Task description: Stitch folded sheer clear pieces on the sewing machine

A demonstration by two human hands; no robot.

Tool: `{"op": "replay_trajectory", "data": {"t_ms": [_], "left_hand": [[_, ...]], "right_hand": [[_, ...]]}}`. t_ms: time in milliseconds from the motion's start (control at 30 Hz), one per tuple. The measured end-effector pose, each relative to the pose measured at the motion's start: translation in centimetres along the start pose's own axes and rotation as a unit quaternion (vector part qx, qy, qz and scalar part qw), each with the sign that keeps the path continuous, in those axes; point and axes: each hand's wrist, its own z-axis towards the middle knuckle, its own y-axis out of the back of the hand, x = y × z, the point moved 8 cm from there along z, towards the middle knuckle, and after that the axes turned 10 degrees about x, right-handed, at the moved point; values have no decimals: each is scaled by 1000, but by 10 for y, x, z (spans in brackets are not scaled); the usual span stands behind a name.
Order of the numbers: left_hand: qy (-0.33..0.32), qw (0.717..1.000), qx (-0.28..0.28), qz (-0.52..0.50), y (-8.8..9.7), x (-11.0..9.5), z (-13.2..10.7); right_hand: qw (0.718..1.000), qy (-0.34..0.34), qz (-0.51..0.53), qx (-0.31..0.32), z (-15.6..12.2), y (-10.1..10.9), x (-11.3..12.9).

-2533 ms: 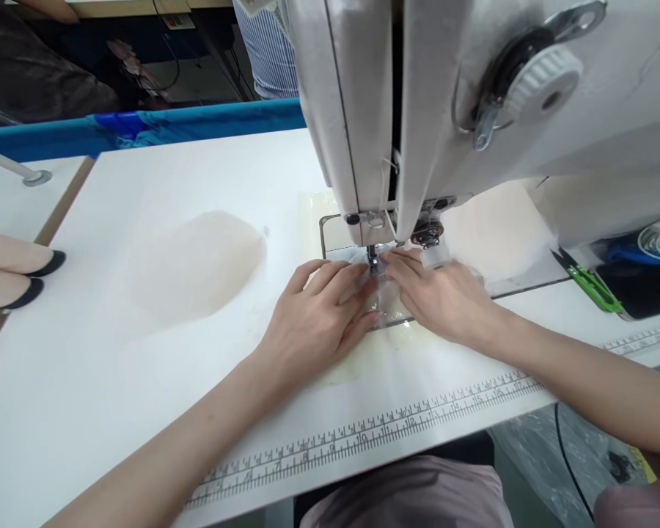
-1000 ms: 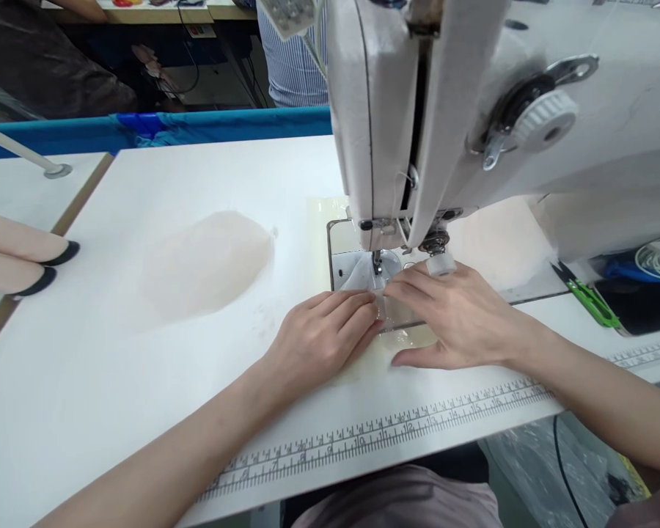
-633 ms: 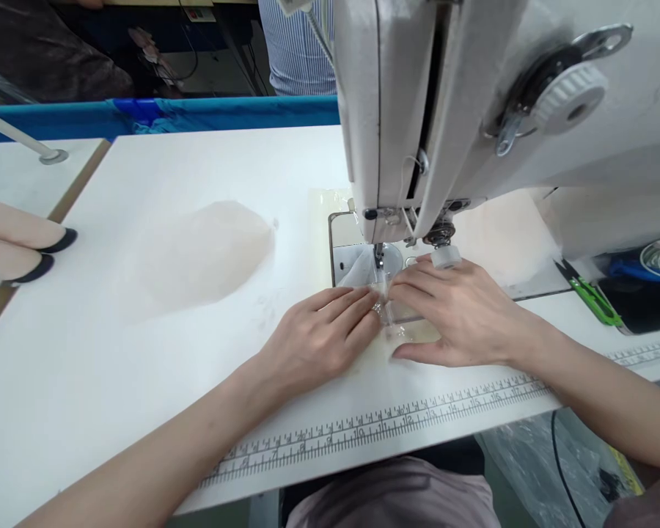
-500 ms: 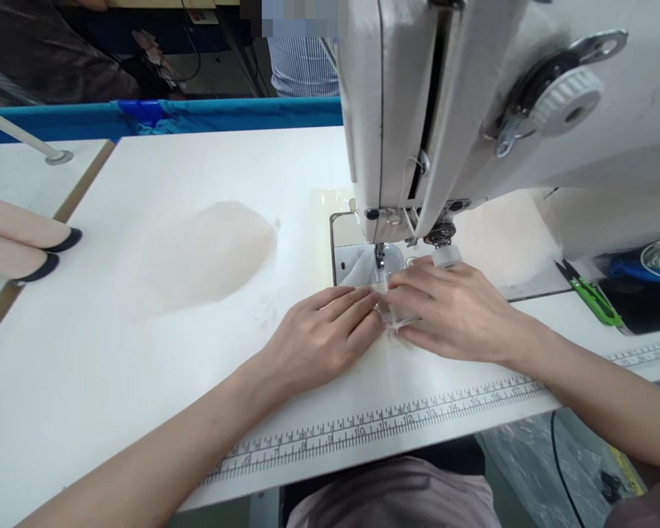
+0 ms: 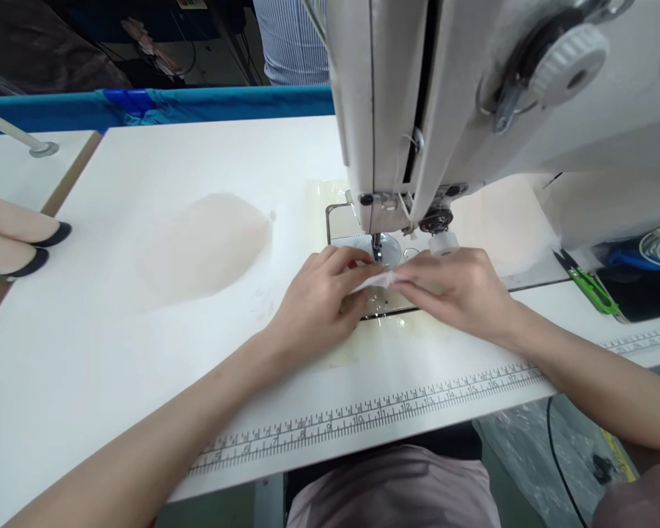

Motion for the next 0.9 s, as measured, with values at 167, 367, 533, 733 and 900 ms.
{"op": "replay_trajectory", "data": {"t_ms": [167, 367, 533, 733, 900], "left_hand": [[24, 997, 2, -74, -1, 6, 7], [11, 999, -51, -16, 4, -1, 4], [14, 997, -78, 14, 6, -3, 3], [1, 996, -91, -8, 9, -4, 3], [-14, 997, -64, -28, 8, -2, 2]], "right_hand": [[987, -130, 84, -39, 0, 5, -20], [989, -95, 89, -73, 0, 7, -11], [988, -36, 31, -149, -4, 15, 2], [988, -27, 28, -146, -4, 13, 3], [997, -20, 54, -45, 1, 3, 0]]}}
